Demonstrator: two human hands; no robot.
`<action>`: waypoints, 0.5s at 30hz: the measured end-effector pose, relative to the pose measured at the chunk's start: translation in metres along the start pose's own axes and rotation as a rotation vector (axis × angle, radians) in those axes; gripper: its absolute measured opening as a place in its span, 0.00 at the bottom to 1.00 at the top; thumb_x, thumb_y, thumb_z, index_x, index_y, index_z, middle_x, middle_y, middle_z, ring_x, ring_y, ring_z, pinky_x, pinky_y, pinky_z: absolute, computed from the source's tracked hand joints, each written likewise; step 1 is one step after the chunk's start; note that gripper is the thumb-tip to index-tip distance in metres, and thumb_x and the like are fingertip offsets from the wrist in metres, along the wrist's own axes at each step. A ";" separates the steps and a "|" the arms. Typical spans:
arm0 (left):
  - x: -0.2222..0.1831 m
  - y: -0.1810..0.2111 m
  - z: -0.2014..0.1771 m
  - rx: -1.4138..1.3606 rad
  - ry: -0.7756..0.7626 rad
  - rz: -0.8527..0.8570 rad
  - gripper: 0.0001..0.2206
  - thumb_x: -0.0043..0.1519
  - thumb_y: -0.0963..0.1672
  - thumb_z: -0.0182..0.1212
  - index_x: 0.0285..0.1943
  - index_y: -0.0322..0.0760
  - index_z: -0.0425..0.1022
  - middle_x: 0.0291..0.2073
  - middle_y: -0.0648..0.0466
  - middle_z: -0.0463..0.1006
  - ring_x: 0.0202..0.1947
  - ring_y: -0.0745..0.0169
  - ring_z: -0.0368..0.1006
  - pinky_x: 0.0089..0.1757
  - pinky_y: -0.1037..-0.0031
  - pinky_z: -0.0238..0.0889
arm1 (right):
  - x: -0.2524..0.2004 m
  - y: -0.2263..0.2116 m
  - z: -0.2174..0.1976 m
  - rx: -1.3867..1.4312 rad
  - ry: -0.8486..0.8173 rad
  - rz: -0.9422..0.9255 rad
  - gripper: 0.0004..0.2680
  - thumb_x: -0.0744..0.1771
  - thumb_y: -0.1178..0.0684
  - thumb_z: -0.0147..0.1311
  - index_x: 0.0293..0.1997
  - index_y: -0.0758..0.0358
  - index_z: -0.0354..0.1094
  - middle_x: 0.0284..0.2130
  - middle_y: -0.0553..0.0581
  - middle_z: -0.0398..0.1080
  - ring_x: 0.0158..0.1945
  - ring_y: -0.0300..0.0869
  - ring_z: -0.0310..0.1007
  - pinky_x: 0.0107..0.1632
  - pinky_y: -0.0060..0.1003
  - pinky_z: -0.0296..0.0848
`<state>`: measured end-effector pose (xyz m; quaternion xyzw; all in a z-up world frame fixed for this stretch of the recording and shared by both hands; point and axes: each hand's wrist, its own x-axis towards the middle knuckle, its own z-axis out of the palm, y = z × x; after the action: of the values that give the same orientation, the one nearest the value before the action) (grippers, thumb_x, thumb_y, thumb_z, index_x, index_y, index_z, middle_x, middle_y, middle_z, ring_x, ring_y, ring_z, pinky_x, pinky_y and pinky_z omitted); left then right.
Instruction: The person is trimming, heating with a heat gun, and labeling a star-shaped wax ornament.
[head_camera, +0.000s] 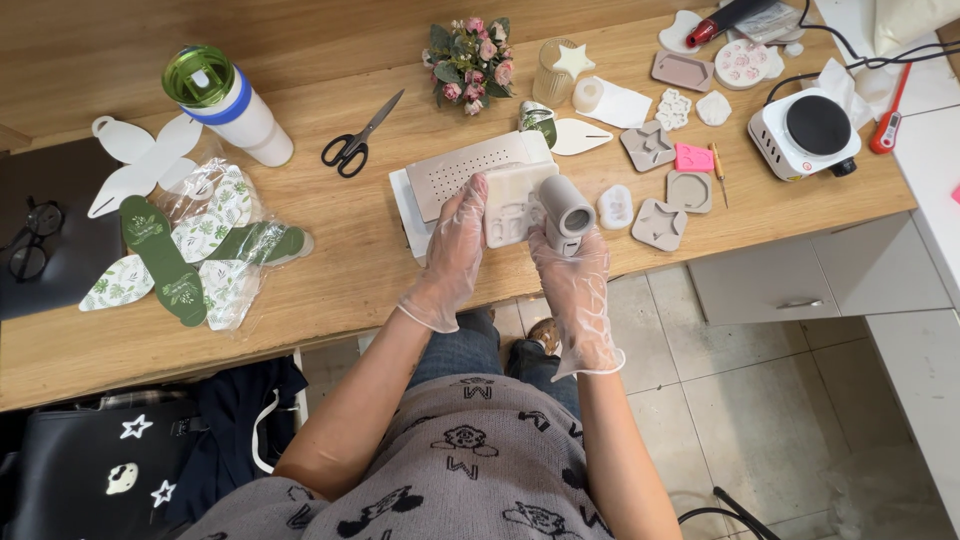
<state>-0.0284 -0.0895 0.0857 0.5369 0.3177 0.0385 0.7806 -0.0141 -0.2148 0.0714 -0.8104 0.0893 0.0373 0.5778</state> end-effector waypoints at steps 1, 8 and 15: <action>-0.002 0.003 0.002 0.021 0.004 -0.005 0.39 0.62 0.60 0.51 0.74 0.33 0.53 0.64 0.34 0.57 0.70 0.39 0.54 0.66 0.58 0.53 | 0.002 0.002 0.000 -0.008 -0.016 -0.011 0.07 0.62 0.56 0.61 0.43 0.52 0.76 0.31 0.50 0.78 0.35 0.35 0.76 0.42 0.38 0.76; 0.000 0.007 0.000 0.118 0.013 -0.030 0.38 0.62 0.61 0.48 0.74 0.35 0.54 0.64 0.34 0.58 0.70 0.39 0.55 0.66 0.59 0.54 | -0.004 -0.007 0.014 0.038 -0.179 -0.018 0.09 0.65 0.56 0.58 0.50 0.53 0.74 0.38 0.59 0.78 0.40 0.46 0.80 0.45 0.43 0.81; 0.010 0.006 -0.003 0.187 0.016 -0.005 0.39 0.62 0.62 0.47 0.74 0.36 0.55 0.65 0.33 0.59 0.70 0.38 0.56 0.65 0.59 0.56 | -0.014 -0.010 0.020 -0.069 -0.146 -0.027 0.08 0.61 0.52 0.60 0.42 0.54 0.74 0.30 0.55 0.76 0.35 0.42 0.78 0.38 0.42 0.76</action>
<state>-0.0202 -0.0809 0.0857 0.6064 0.3275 0.0108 0.7245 -0.0249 -0.1912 0.0767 -0.8261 0.0345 0.0915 0.5550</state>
